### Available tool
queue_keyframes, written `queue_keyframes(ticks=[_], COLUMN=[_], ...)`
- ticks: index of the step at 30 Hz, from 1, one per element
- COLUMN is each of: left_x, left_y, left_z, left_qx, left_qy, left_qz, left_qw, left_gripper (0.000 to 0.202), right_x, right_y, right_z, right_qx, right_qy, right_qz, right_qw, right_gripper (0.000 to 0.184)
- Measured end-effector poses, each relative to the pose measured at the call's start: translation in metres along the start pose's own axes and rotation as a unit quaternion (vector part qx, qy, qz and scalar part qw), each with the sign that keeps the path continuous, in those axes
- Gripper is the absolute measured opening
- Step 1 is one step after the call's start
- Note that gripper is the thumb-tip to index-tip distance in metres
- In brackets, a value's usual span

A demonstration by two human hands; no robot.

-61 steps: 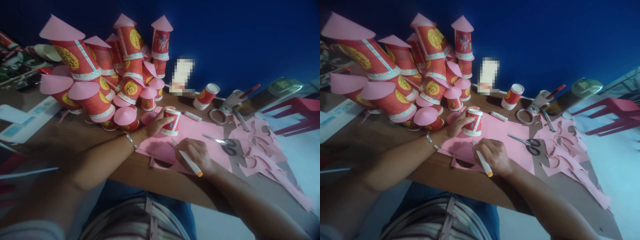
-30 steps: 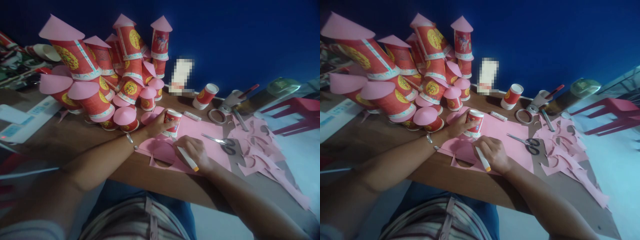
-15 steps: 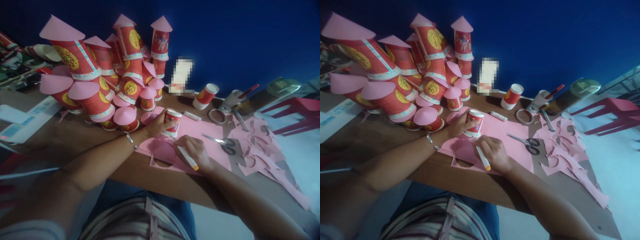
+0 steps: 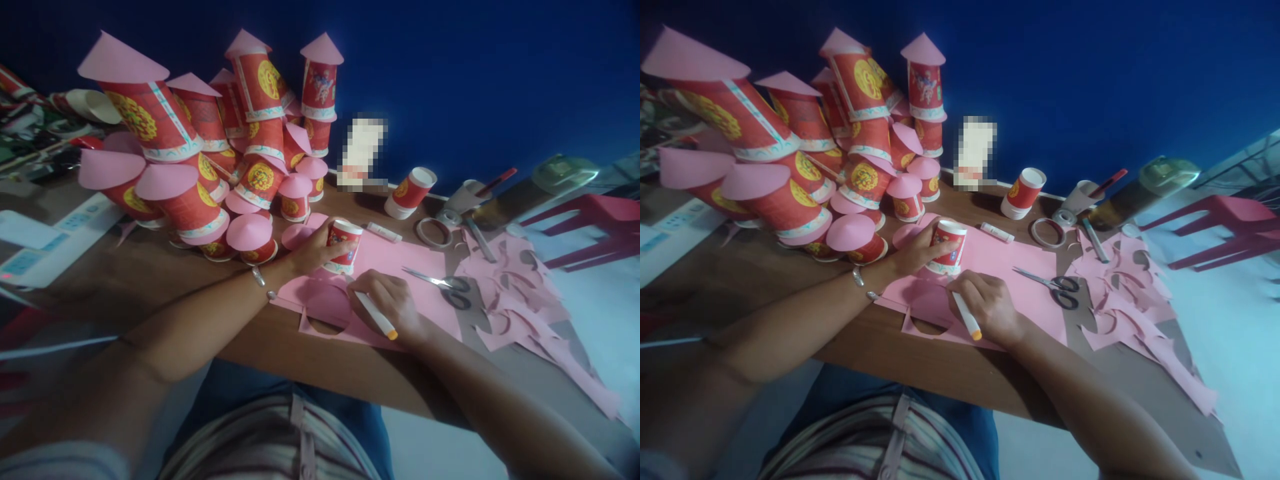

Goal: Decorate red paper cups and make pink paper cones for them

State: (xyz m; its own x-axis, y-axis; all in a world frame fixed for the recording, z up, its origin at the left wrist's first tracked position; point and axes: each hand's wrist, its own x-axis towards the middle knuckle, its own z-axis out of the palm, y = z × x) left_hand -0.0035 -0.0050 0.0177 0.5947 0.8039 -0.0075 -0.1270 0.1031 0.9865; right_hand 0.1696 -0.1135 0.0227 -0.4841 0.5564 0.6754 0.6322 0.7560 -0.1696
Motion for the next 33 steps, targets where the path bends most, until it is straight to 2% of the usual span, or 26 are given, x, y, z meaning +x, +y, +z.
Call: queue_keyframes(ticks=[17,23,28,33], left_x=[0.0,0.0,0.0,0.002], left_y=[0.001,0.0,-0.005,-0.011], left_z=[-0.001,-0.001,-0.002,-0.006], left_qx=[0.019,0.025,-0.024,-0.074], left_qy=[0.005,0.014,0.014,0.003], left_qz=[0.003,0.017,0.011,0.02], left_qw=[1.0,0.999,1.0,0.997], left_gripper=[0.04,0.044,0.052,0.053], right_x=[0.0,0.002,0.005,0.004], right_y=[0.0,-0.007,-0.01,-0.009], right_z=[-0.003,-0.004,-0.005,-0.005], right_qx=[-0.017,0.002,-0.006,-0.008], right_qy=[0.004,0.01,-0.002,-0.002], right_qz=[0.011,-0.036,-0.046,-0.042], right_qw=[1.0,0.999,0.999,0.999], right_gripper=[0.012,0.016,0.014,0.014])
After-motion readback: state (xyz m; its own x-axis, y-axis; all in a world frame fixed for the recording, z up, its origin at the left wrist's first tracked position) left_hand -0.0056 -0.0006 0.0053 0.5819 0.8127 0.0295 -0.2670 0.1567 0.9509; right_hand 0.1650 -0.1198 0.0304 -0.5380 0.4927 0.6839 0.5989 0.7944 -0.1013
